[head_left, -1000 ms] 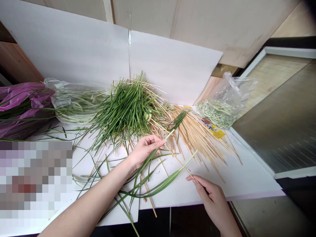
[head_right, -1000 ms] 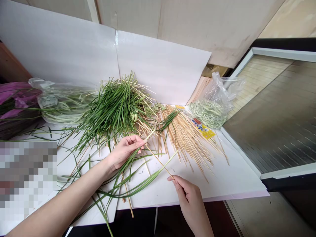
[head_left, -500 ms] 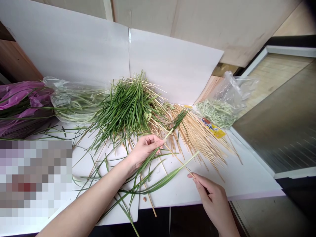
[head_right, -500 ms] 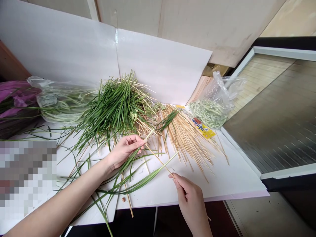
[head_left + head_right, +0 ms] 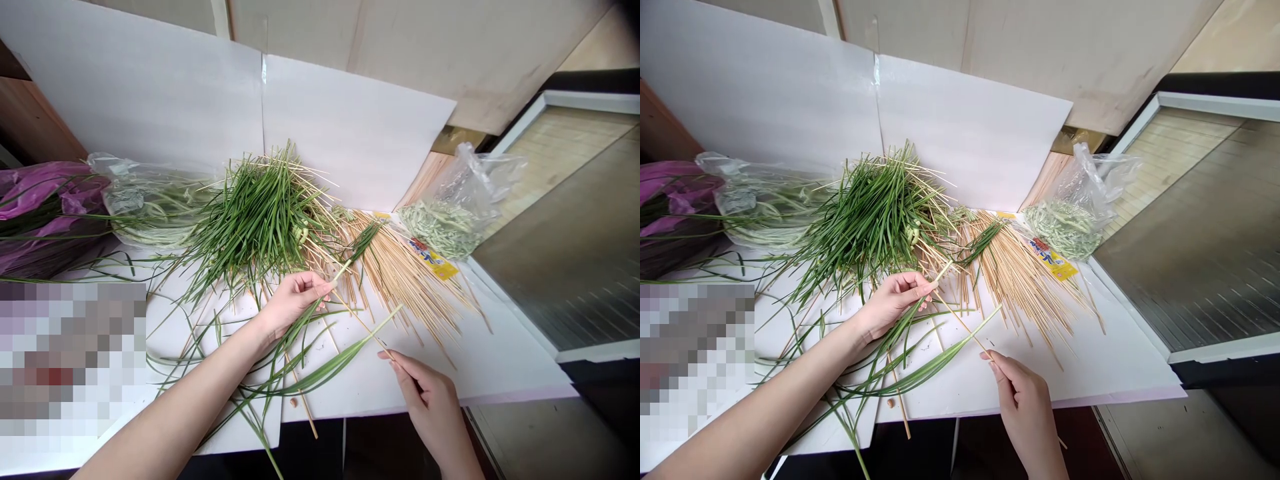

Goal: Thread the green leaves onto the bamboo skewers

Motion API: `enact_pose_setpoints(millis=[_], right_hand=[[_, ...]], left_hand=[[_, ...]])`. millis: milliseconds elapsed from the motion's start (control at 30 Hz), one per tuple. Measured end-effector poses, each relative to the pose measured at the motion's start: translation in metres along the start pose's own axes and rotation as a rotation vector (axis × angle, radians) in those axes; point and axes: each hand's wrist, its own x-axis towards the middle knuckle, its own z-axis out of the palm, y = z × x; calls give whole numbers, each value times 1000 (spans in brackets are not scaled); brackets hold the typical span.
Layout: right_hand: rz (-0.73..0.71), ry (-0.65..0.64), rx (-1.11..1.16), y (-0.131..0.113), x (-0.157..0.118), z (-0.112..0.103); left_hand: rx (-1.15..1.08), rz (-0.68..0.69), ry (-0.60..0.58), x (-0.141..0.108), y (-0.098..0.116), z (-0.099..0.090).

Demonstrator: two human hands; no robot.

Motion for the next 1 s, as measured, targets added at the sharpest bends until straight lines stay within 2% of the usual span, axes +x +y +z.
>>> enact_pose_setpoints(millis=[167,500,767,867,1000], right_hand=[[-59,60,-32,3,0,0],[-3,-97,-23,3,0,-4],[-109,66,-54,13,0,-4],[-112,54,-66,15,-1,-4],[-44,5,-75,13,-2,-4]], left_hand=[[-7,-10,-6,0,0,1],[113,42,-46,0,2,-2],[92,6,-63,2,0,-4],[94,2,-65,2,1,-4],[122,4,-74,0,2,-5]])
